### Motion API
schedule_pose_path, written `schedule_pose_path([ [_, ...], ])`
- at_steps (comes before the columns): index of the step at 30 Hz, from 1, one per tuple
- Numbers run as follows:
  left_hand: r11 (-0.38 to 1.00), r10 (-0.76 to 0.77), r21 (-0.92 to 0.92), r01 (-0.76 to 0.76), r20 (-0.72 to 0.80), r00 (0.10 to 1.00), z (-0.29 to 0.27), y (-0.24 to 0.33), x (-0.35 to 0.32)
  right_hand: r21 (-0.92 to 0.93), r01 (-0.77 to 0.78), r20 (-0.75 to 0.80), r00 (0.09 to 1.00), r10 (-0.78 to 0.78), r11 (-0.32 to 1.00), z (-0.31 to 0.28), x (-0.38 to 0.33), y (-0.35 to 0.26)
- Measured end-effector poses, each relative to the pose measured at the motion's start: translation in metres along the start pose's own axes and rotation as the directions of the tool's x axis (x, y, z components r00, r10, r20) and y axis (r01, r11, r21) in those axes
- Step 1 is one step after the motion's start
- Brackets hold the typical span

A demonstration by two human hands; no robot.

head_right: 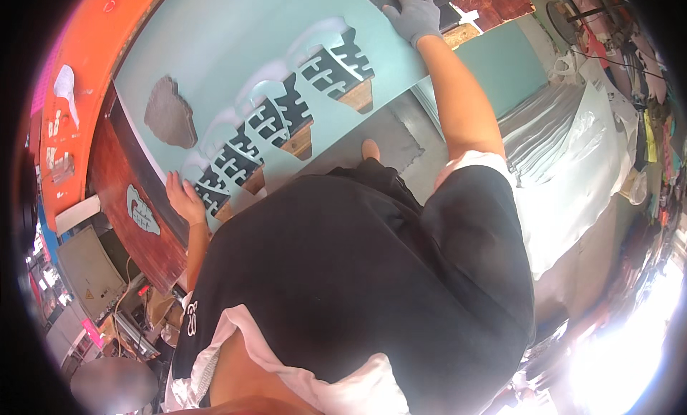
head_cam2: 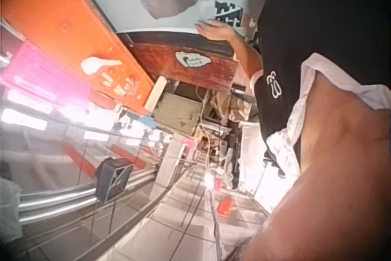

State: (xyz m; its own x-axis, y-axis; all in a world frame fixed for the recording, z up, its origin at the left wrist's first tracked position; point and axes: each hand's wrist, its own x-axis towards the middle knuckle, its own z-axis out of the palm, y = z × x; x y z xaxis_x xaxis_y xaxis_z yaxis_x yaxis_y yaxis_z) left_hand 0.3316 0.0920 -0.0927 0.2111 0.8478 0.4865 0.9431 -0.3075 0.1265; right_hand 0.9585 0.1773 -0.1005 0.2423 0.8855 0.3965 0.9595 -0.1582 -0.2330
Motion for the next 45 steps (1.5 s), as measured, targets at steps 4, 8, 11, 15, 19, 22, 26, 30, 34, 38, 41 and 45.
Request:
schedule_pose_path([
  [4, 1.0, -0.003, 0.015, 0.002, 0.027, 1.0, -0.002, 0.002, 0.003, 0.009, -0.018, 0.089, 0.996, 0.017, 1.0, 0.002, 0.002, 0.009],
  [8, 0.995, -0.095, -0.016, 0.095, 0.023, 0.995, -0.001, 0.002, -0.002, 0.258, -0.243, 0.224, 0.957, 0.186, 0.935, -0.023, 0.017, -0.011],
  [11, 0.99, -0.138, -0.034, 0.138, 0.004, 0.99, 0.002, 0.0, -0.005, 0.211, -0.273, 0.146, 0.958, 0.246, 0.939, -0.041, 0.013, -0.057],
  [15, 0.985, -0.121, -0.13, 0.114, -0.047, 0.992, -0.001, -0.002, -0.005, 0.3, 0.027, 0.136, 0.988, -0.071, 0.954, -0.034, -0.016, -0.154],
  [19, 0.97, -0.149, -0.203, 0.133, -0.065, 0.987, -0.003, -0.003, -0.003, 0.315, 0.356, 0.14, 0.899, -0.414, 0.88, -0.023, -0.047, -0.238],
  [22, 0.98, -0.166, -0.123, 0.157, -0.067, 0.984, -0.006, -0.002, -0.004, 0.41, 0.391, 0.138, 0.866, -0.48, 0.824, -0.02, -0.046, -0.291],
  [26, 0.95, -0.181, -0.262, 0.168, -0.024, 0.983, -0.013, -0.016, 0.0, 0.488, 0.464, 0.205, 0.763, -0.614, 0.739, -0.011, -0.033, -0.35],
  [30, 0.926, -0.211, -0.342, 0.161, -0.115, 0.971, -0.014, -0.022, 0.0, 0.514, 0.519, 0.24, 0.678, -0.695, 0.683, 0.009, -0.024, -0.41],
  [34, 0.912, -0.254, -0.374, 0.171, -0.186, 0.949, -0.007, -0.02, -0.003, 0.322, 0.417, 0.468, 0.71, -0.526, 0.85, 0.017, -0.025, -0.46],
  [38, 0.91, -0.271, -0.369, 0.191, -0.179, 0.946, -0.003, -0.022, -0.005, 0.153, 0.344, 0.547, 0.751, -0.37, 0.926, 0.014, -0.026, -0.495],
  [41, 0.911, -0.264, -0.366, 0.191, -0.16, 0.951, -0.004, -0.024, -0.005, 0.116, 0.286, 0.568, 0.767, -0.3, 0.951, 0.011, -0.026, -0.507],
  [45, 0.908, -0.265, -0.378, 0.182, -0.179, 0.948, -0.005, -0.024, -0.004, 0.163, 0.297, 0.481, 0.809, -0.339, 0.941, 0.007, -0.026, -0.508],
])
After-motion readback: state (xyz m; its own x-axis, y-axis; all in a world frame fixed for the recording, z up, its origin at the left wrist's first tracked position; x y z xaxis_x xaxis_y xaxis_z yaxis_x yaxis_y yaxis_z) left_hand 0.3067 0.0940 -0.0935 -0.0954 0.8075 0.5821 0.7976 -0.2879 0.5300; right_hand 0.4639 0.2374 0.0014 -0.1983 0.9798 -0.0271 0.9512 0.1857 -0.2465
